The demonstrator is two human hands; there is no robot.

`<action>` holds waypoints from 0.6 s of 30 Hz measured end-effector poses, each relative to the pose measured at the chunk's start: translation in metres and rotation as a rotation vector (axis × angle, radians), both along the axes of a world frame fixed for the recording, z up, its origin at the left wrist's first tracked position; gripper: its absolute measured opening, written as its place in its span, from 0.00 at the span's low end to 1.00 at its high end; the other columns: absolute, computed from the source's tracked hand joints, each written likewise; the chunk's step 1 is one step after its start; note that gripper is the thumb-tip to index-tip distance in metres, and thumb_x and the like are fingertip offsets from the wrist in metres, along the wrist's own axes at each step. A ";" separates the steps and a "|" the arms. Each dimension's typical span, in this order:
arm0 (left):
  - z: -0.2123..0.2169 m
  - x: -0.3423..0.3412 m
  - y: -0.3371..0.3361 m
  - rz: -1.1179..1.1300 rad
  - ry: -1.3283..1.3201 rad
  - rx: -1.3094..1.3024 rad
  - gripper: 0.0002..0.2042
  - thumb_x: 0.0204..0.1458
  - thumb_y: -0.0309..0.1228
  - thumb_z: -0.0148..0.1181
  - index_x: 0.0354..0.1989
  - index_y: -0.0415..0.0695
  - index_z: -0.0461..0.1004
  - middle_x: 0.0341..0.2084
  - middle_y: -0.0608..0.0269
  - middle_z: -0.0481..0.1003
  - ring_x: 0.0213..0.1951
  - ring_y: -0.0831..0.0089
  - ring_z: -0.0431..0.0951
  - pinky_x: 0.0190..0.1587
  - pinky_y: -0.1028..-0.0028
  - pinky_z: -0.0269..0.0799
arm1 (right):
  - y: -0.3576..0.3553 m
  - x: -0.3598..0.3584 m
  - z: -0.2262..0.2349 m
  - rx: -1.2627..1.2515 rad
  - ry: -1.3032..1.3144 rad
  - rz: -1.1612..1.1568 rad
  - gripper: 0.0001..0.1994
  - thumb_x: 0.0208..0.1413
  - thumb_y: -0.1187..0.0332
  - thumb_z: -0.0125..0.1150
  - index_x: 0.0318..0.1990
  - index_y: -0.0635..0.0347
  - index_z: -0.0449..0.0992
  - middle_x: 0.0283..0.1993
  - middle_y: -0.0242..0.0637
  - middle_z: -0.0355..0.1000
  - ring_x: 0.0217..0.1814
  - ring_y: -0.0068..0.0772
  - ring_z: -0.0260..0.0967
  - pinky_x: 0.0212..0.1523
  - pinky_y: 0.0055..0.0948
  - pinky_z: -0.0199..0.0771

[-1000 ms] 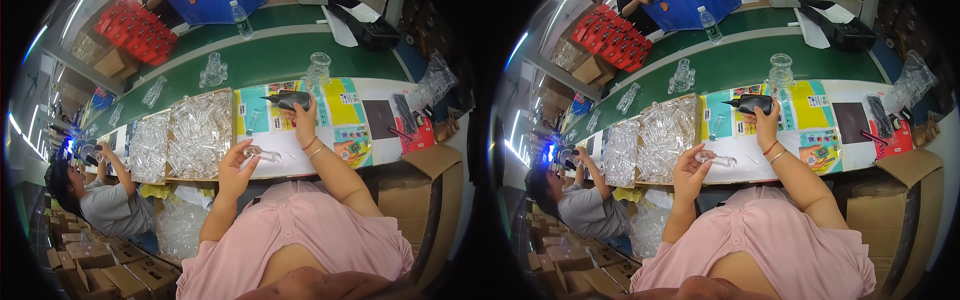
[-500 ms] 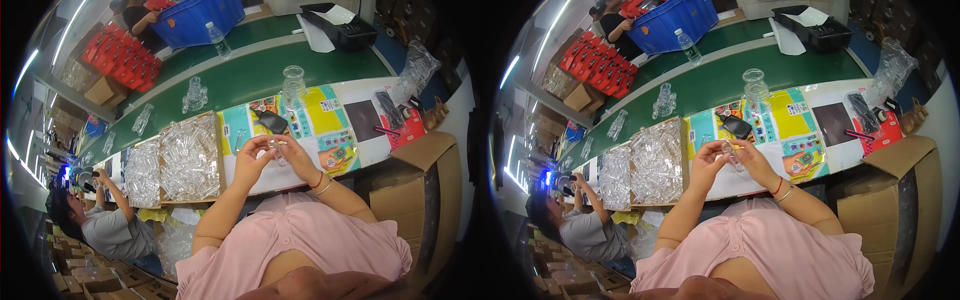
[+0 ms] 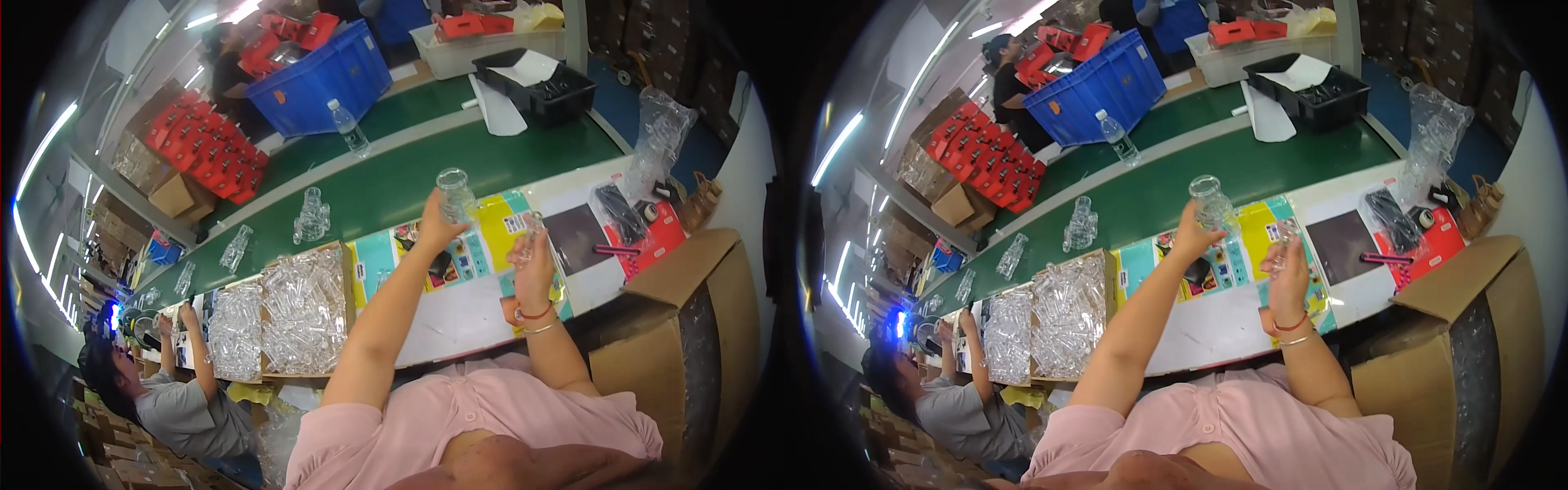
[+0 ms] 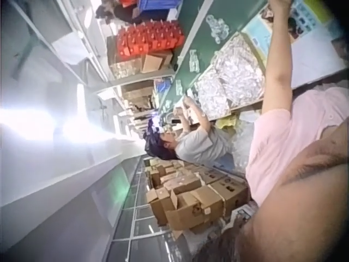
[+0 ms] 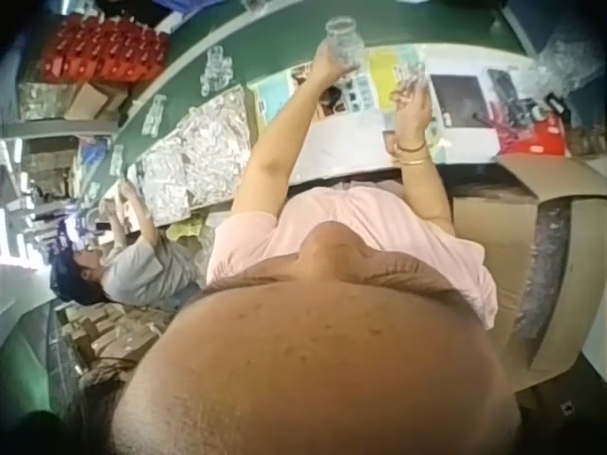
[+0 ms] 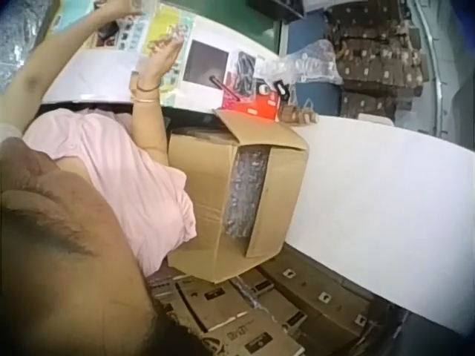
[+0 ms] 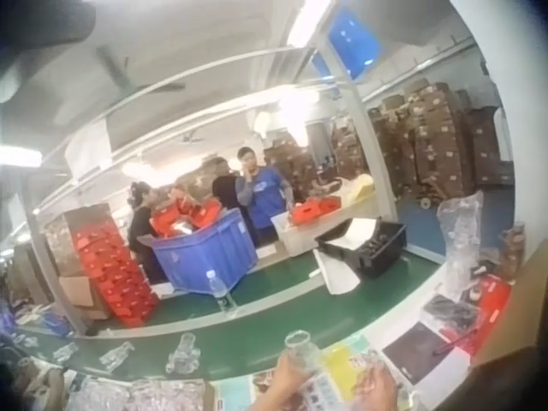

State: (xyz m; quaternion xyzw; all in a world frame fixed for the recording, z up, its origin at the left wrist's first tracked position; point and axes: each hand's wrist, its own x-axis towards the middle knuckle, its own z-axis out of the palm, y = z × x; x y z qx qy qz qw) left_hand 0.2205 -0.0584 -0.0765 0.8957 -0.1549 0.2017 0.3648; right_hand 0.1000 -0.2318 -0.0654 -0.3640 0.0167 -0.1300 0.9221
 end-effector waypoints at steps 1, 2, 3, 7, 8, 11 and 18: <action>0.005 0.000 -0.005 -0.037 0.213 -0.144 0.42 0.28 0.32 0.73 0.55 0.41 0.54 0.48 0.48 0.65 0.51 0.58 0.66 0.53 0.68 0.62 | -0.006 0.003 -0.002 -0.001 -0.026 -0.023 0.17 0.61 0.55 0.40 0.45 0.60 0.67 0.27 0.28 0.63 0.25 0.18 0.59 0.31 0.18 0.62; 0.011 -0.002 -0.012 -0.082 0.431 -0.287 0.39 0.29 0.32 0.73 0.52 0.41 0.57 0.45 0.49 0.69 0.48 0.59 0.71 0.50 0.68 0.66 | -0.013 0.006 -0.004 0.005 -0.034 -0.024 0.17 0.61 0.55 0.40 0.45 0.60 0.67 0.27 0.28 0.63 0.25 0.18 0.59 0.31 0.18 0.62; 0.017 -0.006 -0.020 -0.037 0.427 -0.277 0.35 0.30 0.31 0.72 0.48 0.42 0.59 0.39 0.52 0.73 0.42 0.62 0.74 0.44 0.69 0.69 | -0.021 0.009 -0.006 0.039 -0.044 0.004 0.15 0.61 0.57 0.42 0.42 0.59 0.67 0.27 0.29 0.64 0.26 0.19 0.60 0.32 0.19 0.63; 0.031 -0.028 -0.022 -0.040 0.288 -0.244 0.35 0.29 0.31 0.72 0.48 0.40 0.59 0.41 0.52 0.72 0.43 0.64 0.74 0.46 0.69 0.69 | -0.029 0.011 0.007 0.065 -0.090 0.049 0.09 0.60 0.62 0.45 0.40 0.57 0.65 0.30 0.32 0.67 0.29 0.20 0.63 0.35 0.21 0.66; 0.032 -0.036 -0.015 -0.144 0.301 -0.446 0.32 0.31 0.30 0.71 0.47 0.40 0.60 0.40 0.55 0.72 0.43 0.67 0.74 0.47 0.70 0.69 | -0.028 0.011 0.012 0.027 -0.124 0.047 0.09 0.60 0.63 0.45 0.42 0.58 0.65 0.30 0.33 0.67 0.30 0.20 0.63 0.35 0.21 0.66; 0.053 -0.078 0.013 -0.274 0.389 -0.815 0.31 0.32 0.31 0.70 0.47 0.40 0.62 0.40 0.59 0.71 0.43 0.69 0.73 0.48 0.69 0.68 | -0.021 0.012 0.021 -0.072 -0.130 0.060 0.14 0.60 0.64 0.43 0.50 0.60 0.62 0.29 0.35 0.67 0.30 0.20 0.63 0.34 0.20 0.65; 0.076 -0.188 0.062 -0.188 0.198 -1.109 0.44 0.28 0.42 0.74 0.53 0.38 0.56 0.46 0.55 0.66 0.48 0.64 0.69 0.51 0.66 0.67 | 0.025 -0.017 0.052 -0.167 -0.224 0.355 0.24 0.60 0.60 0.41 0.60 0.62 0.52 0.27 0.37 0.67 0.27 0.20 0.59 0.31 0.17 0.59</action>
